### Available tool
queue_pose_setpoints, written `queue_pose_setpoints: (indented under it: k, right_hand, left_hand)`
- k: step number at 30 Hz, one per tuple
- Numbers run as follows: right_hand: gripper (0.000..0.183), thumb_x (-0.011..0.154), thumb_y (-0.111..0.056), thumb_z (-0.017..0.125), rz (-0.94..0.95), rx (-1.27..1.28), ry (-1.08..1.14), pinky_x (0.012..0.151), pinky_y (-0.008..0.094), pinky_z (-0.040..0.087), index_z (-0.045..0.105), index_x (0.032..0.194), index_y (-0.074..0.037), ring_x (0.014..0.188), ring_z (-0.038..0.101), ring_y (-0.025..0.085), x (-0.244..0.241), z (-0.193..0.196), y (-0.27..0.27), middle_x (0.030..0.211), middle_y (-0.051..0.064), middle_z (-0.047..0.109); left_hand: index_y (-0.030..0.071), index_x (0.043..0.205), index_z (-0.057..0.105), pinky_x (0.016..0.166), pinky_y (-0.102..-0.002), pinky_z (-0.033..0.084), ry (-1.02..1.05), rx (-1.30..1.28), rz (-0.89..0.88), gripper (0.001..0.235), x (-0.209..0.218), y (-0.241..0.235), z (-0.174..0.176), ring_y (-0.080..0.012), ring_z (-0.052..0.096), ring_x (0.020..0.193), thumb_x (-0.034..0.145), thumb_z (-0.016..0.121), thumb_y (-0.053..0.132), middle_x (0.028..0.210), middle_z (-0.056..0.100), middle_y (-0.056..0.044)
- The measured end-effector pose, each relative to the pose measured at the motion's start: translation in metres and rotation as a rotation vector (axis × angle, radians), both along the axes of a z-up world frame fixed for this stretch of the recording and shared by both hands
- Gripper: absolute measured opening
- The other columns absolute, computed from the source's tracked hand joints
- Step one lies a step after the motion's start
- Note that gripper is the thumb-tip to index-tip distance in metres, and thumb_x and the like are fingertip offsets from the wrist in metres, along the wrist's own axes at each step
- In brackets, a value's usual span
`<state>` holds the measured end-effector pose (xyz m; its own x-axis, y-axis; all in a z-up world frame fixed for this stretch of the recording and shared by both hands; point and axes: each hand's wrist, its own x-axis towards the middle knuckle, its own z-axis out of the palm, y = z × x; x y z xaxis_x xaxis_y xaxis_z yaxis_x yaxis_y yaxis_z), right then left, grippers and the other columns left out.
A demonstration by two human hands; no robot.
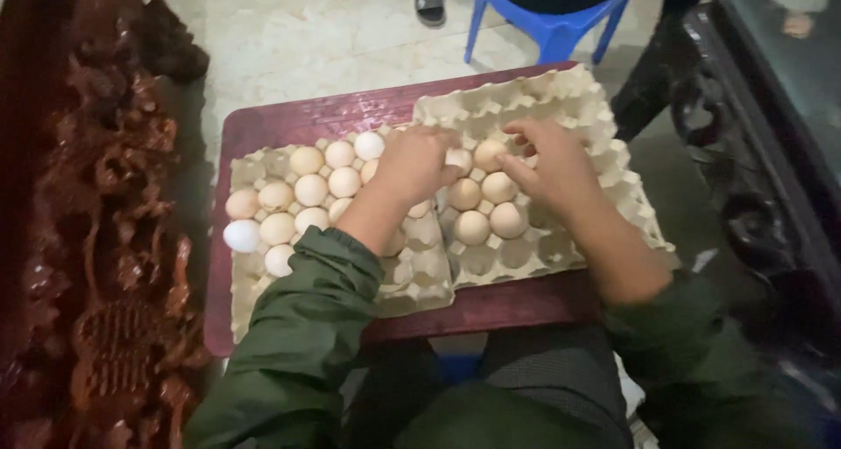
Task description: The person arranges eggs into a cardboard egg tray placed on a maroon tray. They pick up eggs from a pile and place them into the empty slots of the tray, filling it up row by row.
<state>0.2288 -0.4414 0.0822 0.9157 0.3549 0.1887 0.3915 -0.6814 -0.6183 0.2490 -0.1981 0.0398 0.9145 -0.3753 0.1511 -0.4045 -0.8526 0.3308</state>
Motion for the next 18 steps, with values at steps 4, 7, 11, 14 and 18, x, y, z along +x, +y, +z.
queue_pose_setpoints:
  k: [4, 7, 11, 14, 18]
  right_hand:
    - [0.042, 0.086, -0.023, 0.076, 0.149, -0.064, -0.099, 0.094, 0.046, 0.051, 0.070, 0.127, -0.012, 0.104, 0.070, 0.036, -0.016, 0.007, 0.052, 0.107, 0.016, 0.073]
    - [0.051, 0.080, -0.034, 0.078, 0.318, -0.419, -0.205, 0.089, 0.051, 0.050, 0.066, 0.128, -0.025, 0.099, 0.070, 0.035, -0.028, -0.015, 0.091, 0.101, 0.010, 0.072]
    - [0.057, 0.076, -0.038, 0.081, 0.342, -0.565, -0.341, 0.091, 0.048, 0.044, 0.058, 0.126, -0.021, 0.102, 0.064, 0.030, -0.029, -0.038, 0.113, 0.103, 0.006, 0.066]
    - [0.056, 0.074, -0.037, 0.083, 0.360, -0.532, -0.400, 0.089, 0.048, 0.044, 0.060, 0.121, -0.018, 0.096, 0.064, 0.031, -0.028, -0.036, 0.114, 0.097, 0.007, 0.063]
    - [0.050, 0.083, -0.039, 0.073, 0.321, -0.273, -0.233, 0.083, 0.053, 0.046, 0.062, 0.127, -0.017, 0.095, 0.066, 0.040, -0.020, -0.010, 0.100, 0.096, 0.016, 0.065]
  left_hand:
    - [0.023, 0.134, 0.063, 0.095, -0.052, 0.051, -0.073, -0.160, 0.018, 0.050, -0.066, 0.036, 0.062, -0.0399, 0.066, 0.115, 0.087, 0.077, 0.031, 0.121, 0.070, -0.015]
    - [0.014, 0.118, 0.069, 0.090, -0.048, 0.050, -0.017, -0.088, 0.112, 0.034, -0.125, 0.063, 0.073, -0.0387, 0.066, 0.108, 0.092, 0.071, 0.035, 0.108, 0.069, -0.015]
    - [0.018, 0.134, 0.062, 0.092, -0.045, 0.047, 0.019, 0.078, 0.065, 0.050, -0.167, 0.068, 0.040, -0.0329, 0.063, 0.116, 0.085, 0.074, 0.026, 0.124, 0.064, -0.011]
    - [0.019, 0.137, 0.058, 0.093, -0.042, 0.044, 0.004, 0.161, 0.084, 0.055, -0.169, 0.065, 0.028, -0.0271, 0.063, 0.113, 0.085, 0.074, 0.024, 0.121, 0.062, -0.007]
    - [0.012, 0.131, 0.061, 0.090, -0.041, 0.046, 0.031, 0.138, 0.071, 0.050, -0.163, 0.064, 0.028, -0.0310, 0.066, 0.106, 0.084, 0.074, 0.021, 0.119, 0.063, -0.012]
